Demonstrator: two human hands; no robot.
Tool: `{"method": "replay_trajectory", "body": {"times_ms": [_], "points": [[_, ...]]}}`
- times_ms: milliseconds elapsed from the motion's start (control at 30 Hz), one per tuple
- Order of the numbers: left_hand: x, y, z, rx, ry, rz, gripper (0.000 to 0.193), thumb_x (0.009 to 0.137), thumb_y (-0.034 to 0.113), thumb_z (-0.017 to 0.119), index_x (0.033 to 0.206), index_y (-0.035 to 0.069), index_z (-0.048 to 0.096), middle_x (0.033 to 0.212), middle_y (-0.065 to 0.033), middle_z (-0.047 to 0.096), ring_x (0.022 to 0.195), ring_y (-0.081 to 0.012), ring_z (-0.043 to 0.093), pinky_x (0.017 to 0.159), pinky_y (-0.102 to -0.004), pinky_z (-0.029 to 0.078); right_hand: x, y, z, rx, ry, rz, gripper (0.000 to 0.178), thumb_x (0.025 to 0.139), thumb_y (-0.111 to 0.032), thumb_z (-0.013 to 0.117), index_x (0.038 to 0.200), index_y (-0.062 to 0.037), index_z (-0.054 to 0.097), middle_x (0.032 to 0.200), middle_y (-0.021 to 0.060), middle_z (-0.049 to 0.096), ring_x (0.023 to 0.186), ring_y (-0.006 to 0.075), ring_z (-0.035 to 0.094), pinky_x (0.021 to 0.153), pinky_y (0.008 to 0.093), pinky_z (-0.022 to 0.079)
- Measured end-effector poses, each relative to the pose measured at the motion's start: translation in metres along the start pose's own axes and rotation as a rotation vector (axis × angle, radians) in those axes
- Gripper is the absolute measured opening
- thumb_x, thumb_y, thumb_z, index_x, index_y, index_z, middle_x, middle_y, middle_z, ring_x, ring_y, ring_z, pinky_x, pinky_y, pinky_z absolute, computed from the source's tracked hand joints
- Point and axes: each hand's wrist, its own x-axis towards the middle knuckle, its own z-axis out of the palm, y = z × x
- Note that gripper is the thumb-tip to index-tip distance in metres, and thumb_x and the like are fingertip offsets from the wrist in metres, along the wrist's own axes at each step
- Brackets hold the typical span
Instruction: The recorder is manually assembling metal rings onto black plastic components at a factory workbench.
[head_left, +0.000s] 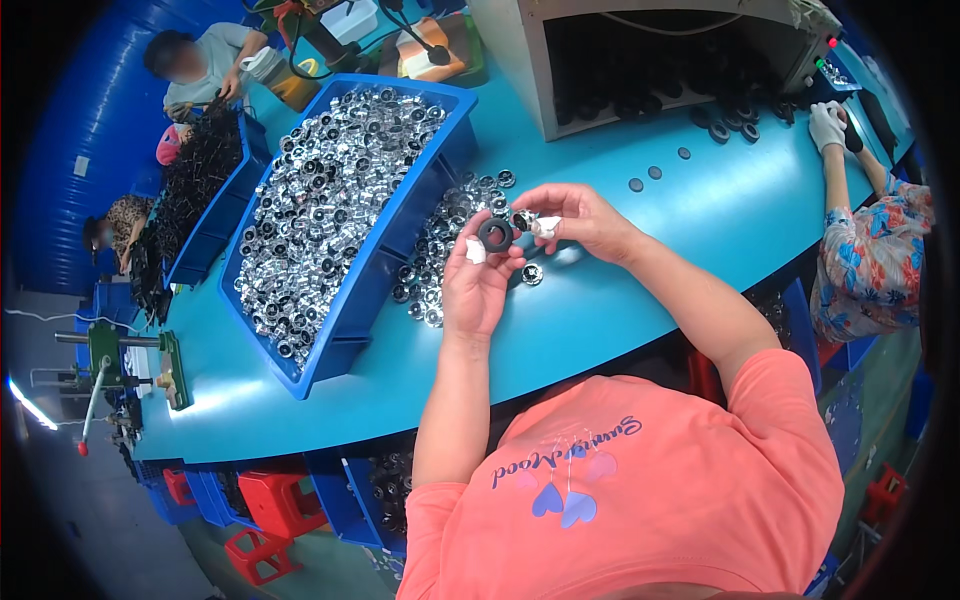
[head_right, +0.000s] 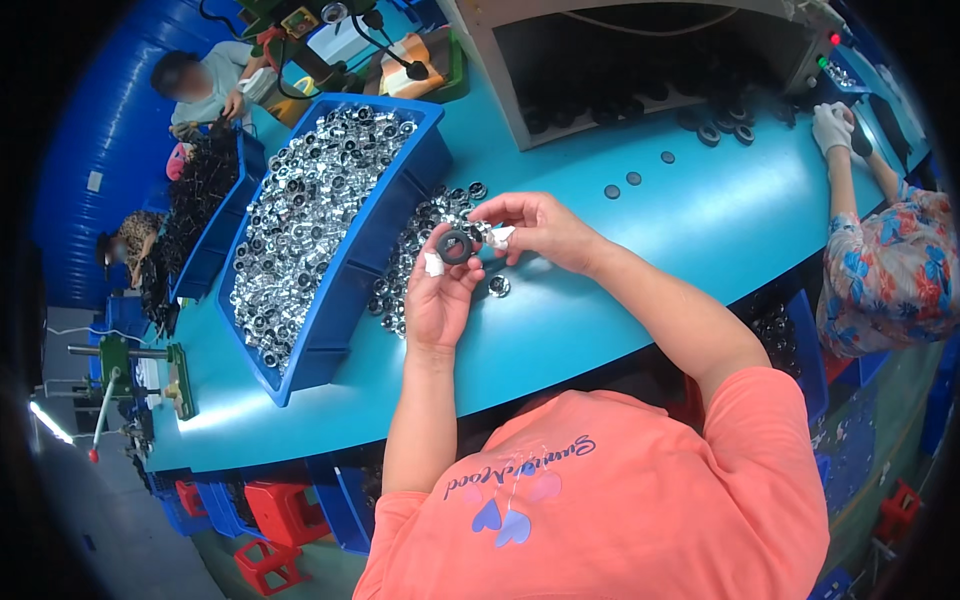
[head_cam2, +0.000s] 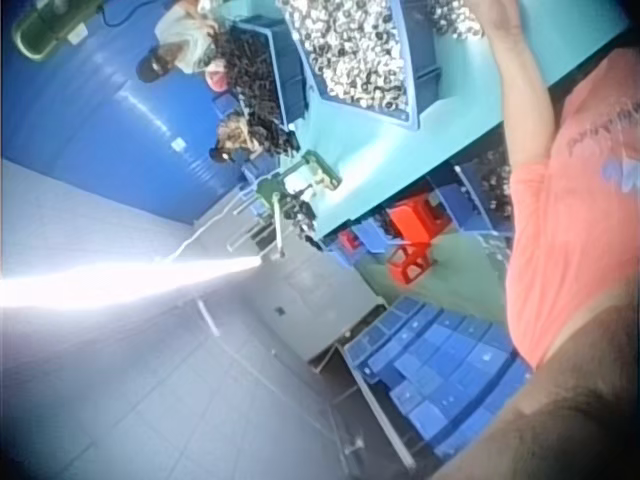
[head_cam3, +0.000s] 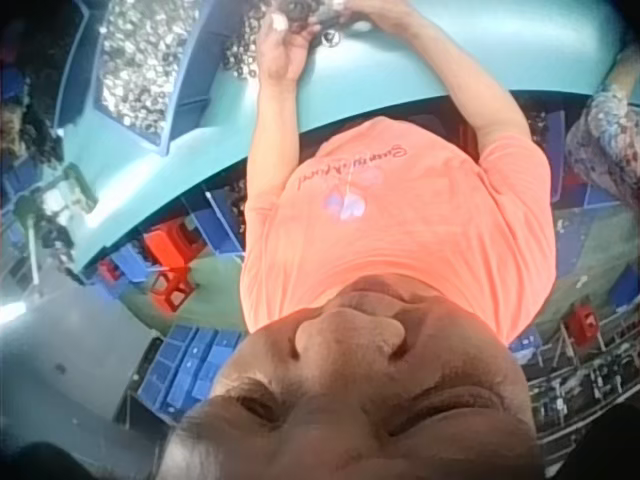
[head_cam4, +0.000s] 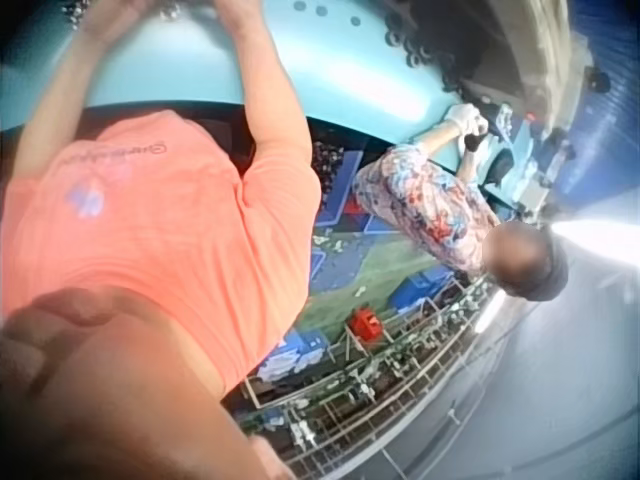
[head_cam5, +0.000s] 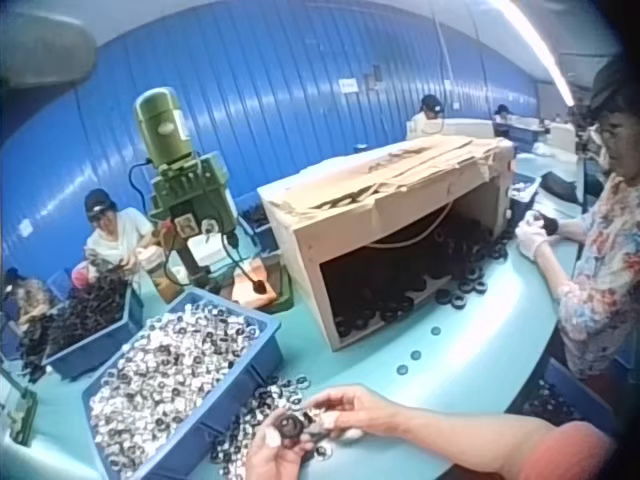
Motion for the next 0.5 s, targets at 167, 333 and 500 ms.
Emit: {"method": "replay_trajectory", "body": {"times_ms": [167,333,500], "points": [[0.0,-0.0003,-0.0008,-0.013,-0.003,0.005,0.044,0.107,0.018,0.051,0.147,0.003,0.044,0.123,-0.0206,0.063,0.101,-0.0247,0.066,0.089,-0.0387,0.058,0.0013,0.0016,-0.0003,-0.004,-0.004,-0.016,0.048,0.082,0.001,0.058,0.129,-0.0025,0.064,0.117,0.0076,0.068,0.091,0.0125,0.066,0.075,0.0276,0.056],[-0.001,0.0008,0.0004,-0.023,0.002,0.003,0.044,0.107,0.019,0.051,0.148,0.003,0.044,0.122,-0.0211,0.064,0.101,-0.0247,0.067,0.089,-0.0388,0.058,-0.0002,-0.0015,0.0031,-0.041,0.014,-0.022,0.043,0.085,-0.003,0.064,0.128,-0.0038,0.065,0.116,0.0053,0.069,0.092,0.0102,0.065,0.073,0.026,0.054],[-0.0003,-0.0009,0.0003,-0.009,-0.005,-0.002,0.047,0.105,0.02,0.055,0.147,0.002,0.044,0.126,-0.0192,0.062,0.1,-0.0255,0.067,0.091,-0.0398,0.058,-0.0021,0.0026,0.0025,-0.061,0.047,-0.085,0.038,0.086,-0.008,0.073,0.124,-0.0055,0.068,0.111,0.0022,0.07,0.086,0.0073,0.063,0.07,0.0248,0.053]]}}
